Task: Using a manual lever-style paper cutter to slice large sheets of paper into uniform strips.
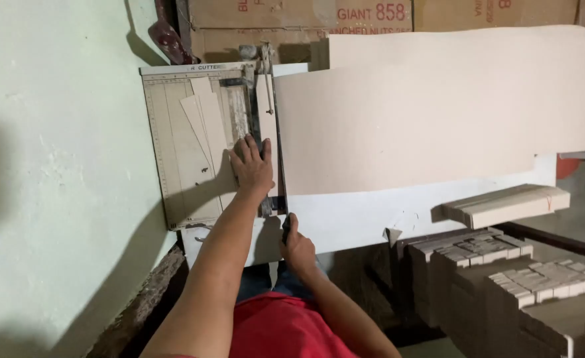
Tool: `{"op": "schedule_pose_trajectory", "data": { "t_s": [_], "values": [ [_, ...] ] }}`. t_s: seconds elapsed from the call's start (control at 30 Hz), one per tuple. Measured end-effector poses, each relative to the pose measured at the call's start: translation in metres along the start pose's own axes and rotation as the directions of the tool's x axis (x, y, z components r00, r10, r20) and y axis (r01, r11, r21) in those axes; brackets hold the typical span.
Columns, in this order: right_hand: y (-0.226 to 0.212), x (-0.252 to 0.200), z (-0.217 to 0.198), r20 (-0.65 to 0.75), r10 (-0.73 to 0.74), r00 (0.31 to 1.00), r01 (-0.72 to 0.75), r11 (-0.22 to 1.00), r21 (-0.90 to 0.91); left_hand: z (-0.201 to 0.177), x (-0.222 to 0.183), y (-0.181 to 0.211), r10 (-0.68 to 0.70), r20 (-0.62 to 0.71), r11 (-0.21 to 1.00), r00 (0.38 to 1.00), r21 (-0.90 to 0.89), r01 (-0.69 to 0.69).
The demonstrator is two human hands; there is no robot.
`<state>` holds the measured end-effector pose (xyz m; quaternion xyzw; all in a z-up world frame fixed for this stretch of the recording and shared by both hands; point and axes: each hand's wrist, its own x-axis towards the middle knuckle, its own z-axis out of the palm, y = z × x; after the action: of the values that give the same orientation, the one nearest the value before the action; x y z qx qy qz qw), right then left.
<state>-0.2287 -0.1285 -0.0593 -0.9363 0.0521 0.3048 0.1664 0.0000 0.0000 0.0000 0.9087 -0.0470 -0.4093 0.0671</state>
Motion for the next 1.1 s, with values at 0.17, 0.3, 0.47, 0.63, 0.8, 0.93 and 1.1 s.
{"op": "schedule_pose_trajectory", "data": {
  "t_s": [0.17,0.3,0.47,0.63,0.8,0.93,1.1],
  "values": [
    [0.01,0.007,0.011,0.002,-0.018,1.0,0.018,1.0,0.015,0.014,0.011,0.005,-0.051,-0.014,0.997,0.999,0.051,0.051],
    [-0.003,-0.007,-0.039,0.103,0.006,0.995,-0.028,0.977,0.209,0.01,0.003,0.002,-0.066,-0.108,0.997,0.992,0.031,0.069],
    [-0.069,-0.07,-0.249,0.37,-0.017,0.929,-0.22,0.777,0.59,0.071,0.006,-0.019,0.087,-0.256,0.986,0.963,-0.116,-0.12],
    [0.014,-0.001,-0.177,0.42,0.006,0.907,-0.361,0.524,0.772,0.078,0.008,-0.022,0.098,0.071,0.266,0.993,-0.963,0.043],
    [0.115,0.063,-0.12,0.291,0.509,0.81,-0.329,-0.016,0.944,0.011,-0.053,-0.052,0.532,-0.073,0.847,0.844,0.04,-0.53],
    [0.123,0.076,-0.141,0.327,0.421,0.846,-0.234,-0.258,0.937,0.007,-0.055,-0.08,0.006,0.121,0.876,0.993,-0.479,0.053],
    [0.138,0.059,-0.125,0.225,0.405,0.886,-0.12,-0.268,0.956,0.022,-0.029,-0.093,0.25,-0.082,0.963,0.965,0.125,-0.239]
  ]
}}
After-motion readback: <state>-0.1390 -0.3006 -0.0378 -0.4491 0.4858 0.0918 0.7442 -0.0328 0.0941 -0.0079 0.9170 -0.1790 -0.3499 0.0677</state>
